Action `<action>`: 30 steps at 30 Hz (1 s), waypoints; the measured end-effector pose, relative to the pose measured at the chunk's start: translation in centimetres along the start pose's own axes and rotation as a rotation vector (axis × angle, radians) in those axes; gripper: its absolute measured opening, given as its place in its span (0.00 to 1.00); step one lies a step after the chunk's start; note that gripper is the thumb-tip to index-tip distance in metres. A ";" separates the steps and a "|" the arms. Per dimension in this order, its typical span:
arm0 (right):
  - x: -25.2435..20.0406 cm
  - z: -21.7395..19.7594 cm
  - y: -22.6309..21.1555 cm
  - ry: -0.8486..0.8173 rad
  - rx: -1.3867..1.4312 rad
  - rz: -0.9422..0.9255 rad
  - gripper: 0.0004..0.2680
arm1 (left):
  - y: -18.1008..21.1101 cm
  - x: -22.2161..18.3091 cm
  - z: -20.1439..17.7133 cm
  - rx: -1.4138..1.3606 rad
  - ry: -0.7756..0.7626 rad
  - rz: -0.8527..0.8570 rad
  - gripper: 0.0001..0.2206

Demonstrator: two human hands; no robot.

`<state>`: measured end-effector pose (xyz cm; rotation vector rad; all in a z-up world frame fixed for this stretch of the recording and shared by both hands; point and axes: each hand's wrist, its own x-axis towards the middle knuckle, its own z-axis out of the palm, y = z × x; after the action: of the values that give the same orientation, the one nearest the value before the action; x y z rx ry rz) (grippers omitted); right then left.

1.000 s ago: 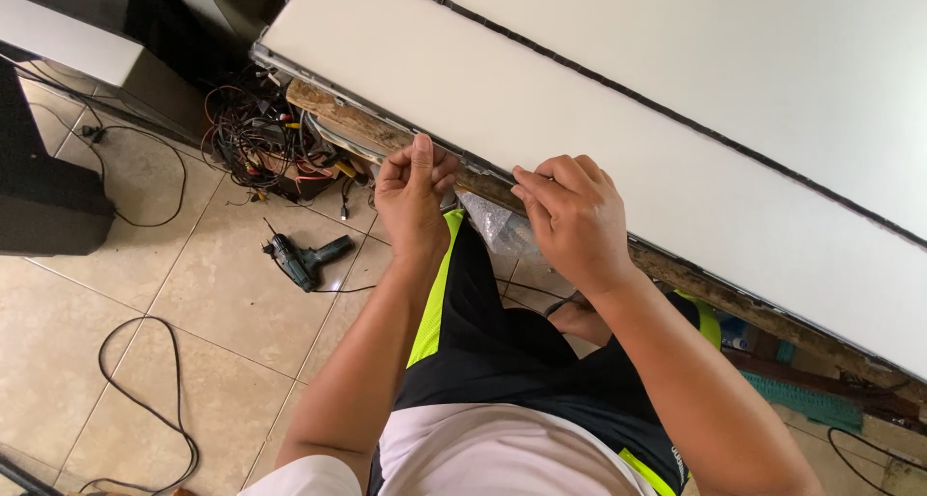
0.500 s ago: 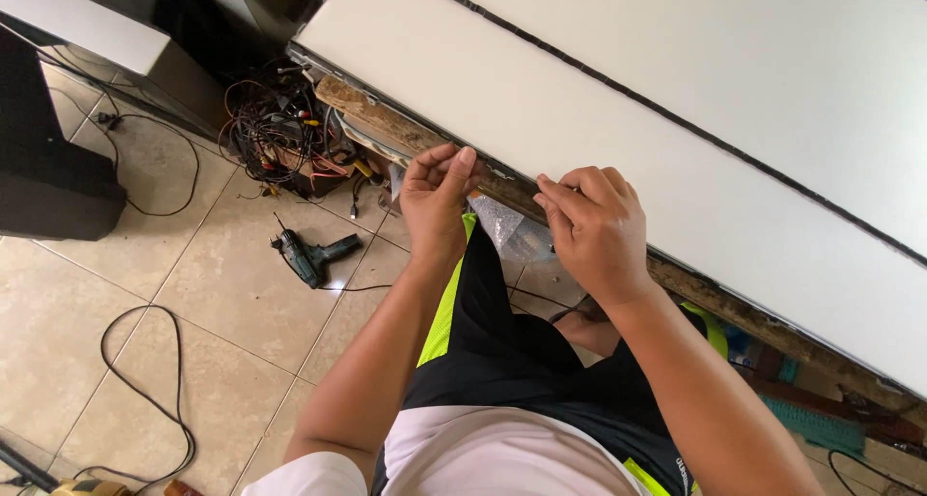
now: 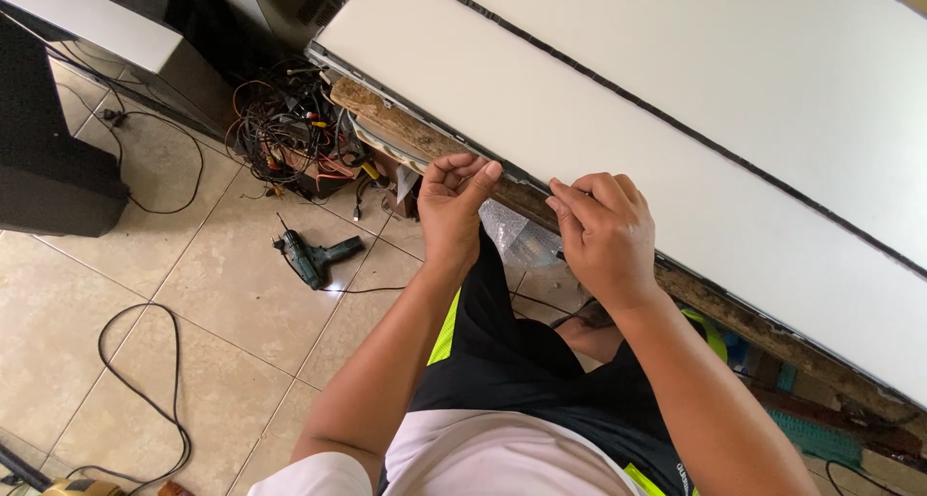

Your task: Installing LED backlight strips onto a large display panel at an electronics repair station.

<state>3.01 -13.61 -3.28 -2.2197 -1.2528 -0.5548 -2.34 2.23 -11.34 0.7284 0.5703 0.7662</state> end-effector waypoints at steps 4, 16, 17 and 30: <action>0.0 0.0 0.0 0.011 0.003 -0.010 0.04 | -0.2 -0.1 0.3 -0.016 0.001 -0.013 0.18; 0.0 -0.3 0.1 -0.005 -0.001 -0.019 0.04 | 0.0 -0.2 -0.1 -0.004 -0.008 -0.039 0.16; 0.0 -0.3 0.2 -0.004 -0.001 -0.022 0.04 | 0.3 -0.4 0.1 -0.006 -0.007 -0.037 0.16; 0.2 -0.4 0.2 -0.059 -0.012 -0.028 0.04 | 2.8 2.4 0.6 0.055 0.232 0.123 0.19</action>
<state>3.26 -13.86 -2.89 -2.2465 -1.3157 -0.5120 -1.58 5.29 -9.32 0.7352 0.7640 0.9604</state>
